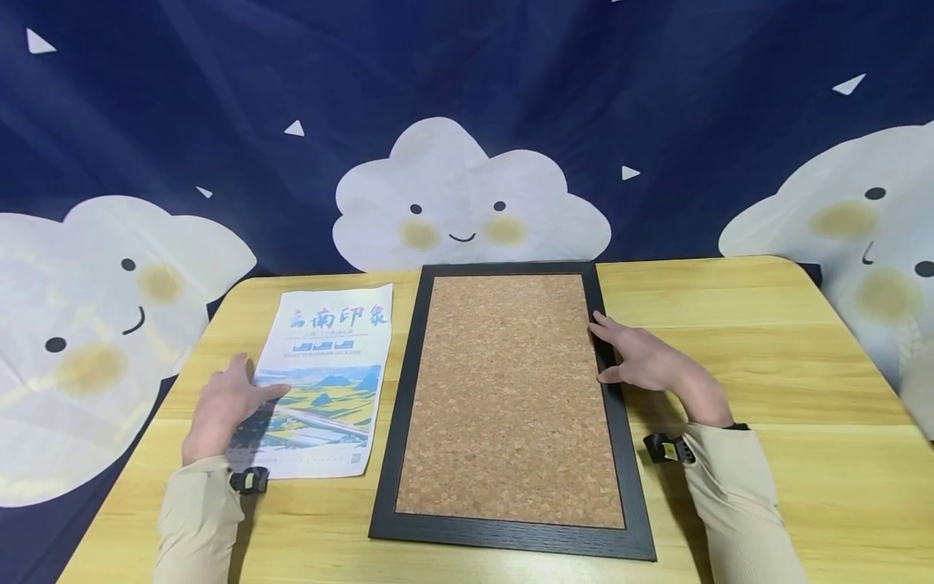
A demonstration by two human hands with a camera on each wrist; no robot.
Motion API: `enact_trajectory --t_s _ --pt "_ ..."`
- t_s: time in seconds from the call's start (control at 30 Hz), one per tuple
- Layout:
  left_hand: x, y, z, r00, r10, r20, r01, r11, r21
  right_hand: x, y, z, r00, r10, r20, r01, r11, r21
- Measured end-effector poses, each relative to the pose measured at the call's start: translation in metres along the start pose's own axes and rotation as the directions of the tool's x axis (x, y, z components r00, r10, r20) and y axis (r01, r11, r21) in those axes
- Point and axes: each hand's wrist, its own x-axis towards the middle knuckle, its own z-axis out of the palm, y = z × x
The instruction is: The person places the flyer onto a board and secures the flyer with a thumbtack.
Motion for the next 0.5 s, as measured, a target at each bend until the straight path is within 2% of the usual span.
enact_trajectory --t_s 0.27,0.4,0.5 --pt "-0.0003 -0.0002 -0.0007 1.0 0.026 -0.006 -0.026 0.995 -0.095 -0.0013 0.0055 -0.0015 1.0 0.001 0.024 -0.002 0.999 0.043" --pt "-0.0012 -0.0003 -0.0046 0.996 0.086 -0.037 -0.09 0.987 -0.13 -0.0013 0.0048 -0.002 1.0 0.014 0.028 -0.015 0.999 0.042" --pt "-0.0042 0.0013 -0.0088 0.987 0.129 -0.097 -0.142 0.978 -0.151 -0.0011 0.0041 -0.0022 0.999 0.024 0.029 -0.026 0.999 0.04"
